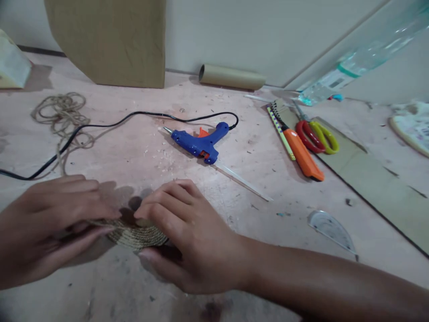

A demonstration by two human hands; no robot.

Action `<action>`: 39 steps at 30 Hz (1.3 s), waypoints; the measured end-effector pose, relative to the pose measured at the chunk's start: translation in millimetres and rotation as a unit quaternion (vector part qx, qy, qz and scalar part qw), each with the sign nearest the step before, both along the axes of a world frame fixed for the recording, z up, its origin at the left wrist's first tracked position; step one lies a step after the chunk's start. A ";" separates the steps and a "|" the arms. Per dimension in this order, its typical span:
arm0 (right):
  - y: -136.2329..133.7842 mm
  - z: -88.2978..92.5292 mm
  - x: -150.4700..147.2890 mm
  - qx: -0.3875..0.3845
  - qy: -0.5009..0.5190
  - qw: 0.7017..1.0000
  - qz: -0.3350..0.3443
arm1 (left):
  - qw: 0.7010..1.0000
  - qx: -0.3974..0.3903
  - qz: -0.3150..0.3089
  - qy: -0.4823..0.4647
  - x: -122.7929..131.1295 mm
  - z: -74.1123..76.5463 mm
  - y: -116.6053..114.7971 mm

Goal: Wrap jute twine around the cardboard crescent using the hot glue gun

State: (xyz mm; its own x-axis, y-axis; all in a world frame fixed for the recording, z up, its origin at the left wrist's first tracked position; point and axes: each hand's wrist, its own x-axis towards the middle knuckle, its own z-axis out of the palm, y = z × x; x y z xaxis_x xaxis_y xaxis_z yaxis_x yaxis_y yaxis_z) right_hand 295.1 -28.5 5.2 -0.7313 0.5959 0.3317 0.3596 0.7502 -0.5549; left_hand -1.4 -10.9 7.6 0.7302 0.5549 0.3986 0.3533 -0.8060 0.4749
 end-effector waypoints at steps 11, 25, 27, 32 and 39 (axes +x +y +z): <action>-1.2 2.9 1.9 -0.037 0.002 0.999 0.017 | 0.986 -0.154 0.057 -0.014 -2.9 -1.1 11.7; -1.5 2.3 2.7 -0.033 -0.003 0.999 0.025 | 0.982 -0.189 0.028 0.002 -0.6 1.0 15.6; -2.1 2.6 2.8 -0.040 0.001 0.999 0.025 | 0.981 -0.190 0.024 0.001 -0.7 0.9 15.8; -2.0 3.7 3.2 -0.040 -0.007 0.999 0.024 | 0.981 -0.194 0.026 -0.003 -0.1 0.9 16.2; -0.6 2.5 2.7 -0.028 -0.013 0.999 0.032 | 0.979 -0.199 0.032 0.005 -0.4 1.0 15.8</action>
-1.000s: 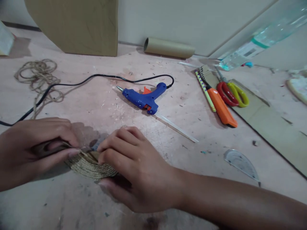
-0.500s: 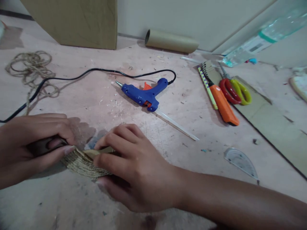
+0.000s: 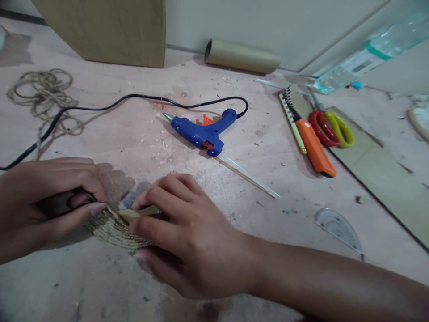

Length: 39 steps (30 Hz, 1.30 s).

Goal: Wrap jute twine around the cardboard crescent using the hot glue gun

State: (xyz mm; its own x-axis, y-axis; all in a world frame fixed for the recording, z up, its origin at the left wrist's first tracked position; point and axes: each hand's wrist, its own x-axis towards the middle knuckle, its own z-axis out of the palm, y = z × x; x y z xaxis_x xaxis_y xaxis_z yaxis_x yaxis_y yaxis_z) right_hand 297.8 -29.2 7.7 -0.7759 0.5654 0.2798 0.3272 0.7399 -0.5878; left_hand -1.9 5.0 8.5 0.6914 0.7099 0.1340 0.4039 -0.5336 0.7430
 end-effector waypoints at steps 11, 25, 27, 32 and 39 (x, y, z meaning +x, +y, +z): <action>1.6 2.0 -2.2 -0.011 -0.003 1.000 -0.003 | 1.000 -0.011 0.015 -0.002 -1.0 -2.2 -2.4; 0.4 3.4 -0.2 -0.017 -0.010 1.000 -0.008 | 1.000 -0.011 0.021 -0.002 -3.1 -2.7 -5.0; 0.6 3.8 -0.1 -0.020 -0.015 1.000 -0.008 | 1.000 -0.014 0.021 -0.004 -2.8 -2.3 -4.7; 1.4 3.9 -1.1 -0.024 -0.016 1.000 -0.006 | 1.000 -0.019 0.021 0.000 -2.0 -2.5 -3.1; 1.4 5.2 -0.1 -0.032 -0.014 0.999 -0.006 | 1.000 -0.022 0.017 -0.002 -2.7 -3.1 -2.9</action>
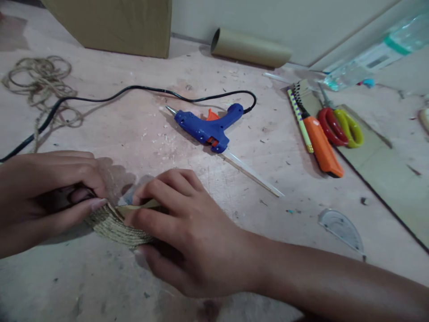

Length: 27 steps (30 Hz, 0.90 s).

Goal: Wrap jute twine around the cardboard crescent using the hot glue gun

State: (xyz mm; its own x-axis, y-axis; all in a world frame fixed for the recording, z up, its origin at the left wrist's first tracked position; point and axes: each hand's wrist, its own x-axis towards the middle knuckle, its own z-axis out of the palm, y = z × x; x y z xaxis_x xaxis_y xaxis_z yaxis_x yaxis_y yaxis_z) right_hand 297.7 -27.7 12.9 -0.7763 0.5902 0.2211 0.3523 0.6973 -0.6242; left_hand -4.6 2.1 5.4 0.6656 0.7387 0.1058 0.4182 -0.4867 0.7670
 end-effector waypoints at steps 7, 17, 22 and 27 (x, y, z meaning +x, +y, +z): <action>0.5 0.8 -1.5 -0.017 -0.009 1.000 0.001 | 1.000 0.001 0.004 -0.001 1.6 1.5 -0.6; 0.7 -12.9 -3.1 0.016 0.029 0.999 -0.007 | 1.000 0.007 0.005 -0.001 1.3 -0.2 -0.4; 1.1 -11.6 -2.6 0.013 0.024 1.000 -0.001 | 1.000 0.009 0.004 -0.002 1.5 0.4 -1.0; 1.3 -8.7 -2.3 0.007 0.005 1.000 0.004 | 1.000 0.004 0.004 0.008 1.9 -0.1 -0.6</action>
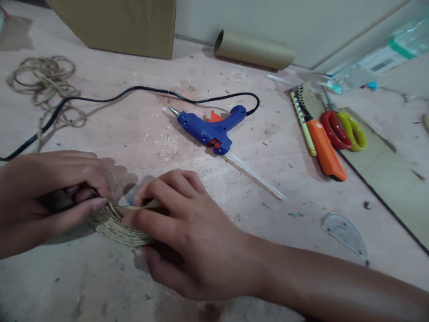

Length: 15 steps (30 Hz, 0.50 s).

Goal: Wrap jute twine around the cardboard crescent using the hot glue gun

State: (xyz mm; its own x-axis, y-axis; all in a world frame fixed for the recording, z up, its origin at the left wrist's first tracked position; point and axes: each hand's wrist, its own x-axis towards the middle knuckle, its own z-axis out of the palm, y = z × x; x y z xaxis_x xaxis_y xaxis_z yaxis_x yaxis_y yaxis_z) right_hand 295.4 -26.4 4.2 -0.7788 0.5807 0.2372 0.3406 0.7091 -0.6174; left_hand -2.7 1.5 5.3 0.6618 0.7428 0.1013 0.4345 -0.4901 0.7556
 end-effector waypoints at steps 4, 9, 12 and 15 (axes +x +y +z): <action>-0.3 -3.9 -1.1 0.023 0.011 1.000 -0.007 | 1.000 0.006 -0.001 -0.002 0.6 -0.2 1.0; -0.7 -5.5 -2.3 0.026 0.011 1.000 -0.006 | 1.000 0.003 0.001 -0.004 -0.2 0.1 0.2; -0.9 -5.0 -2.1 0.018 0.015 1.000 -0.005 | 1.000 0.006 0.001 -0.003 -0.9 0.0 -0.6; -0.9 -4.6 -1.7 0.015 0.014 1.000 -0.003 | 1.000 0.010 -0.003 -0.006 -0.9 0.2 -0.7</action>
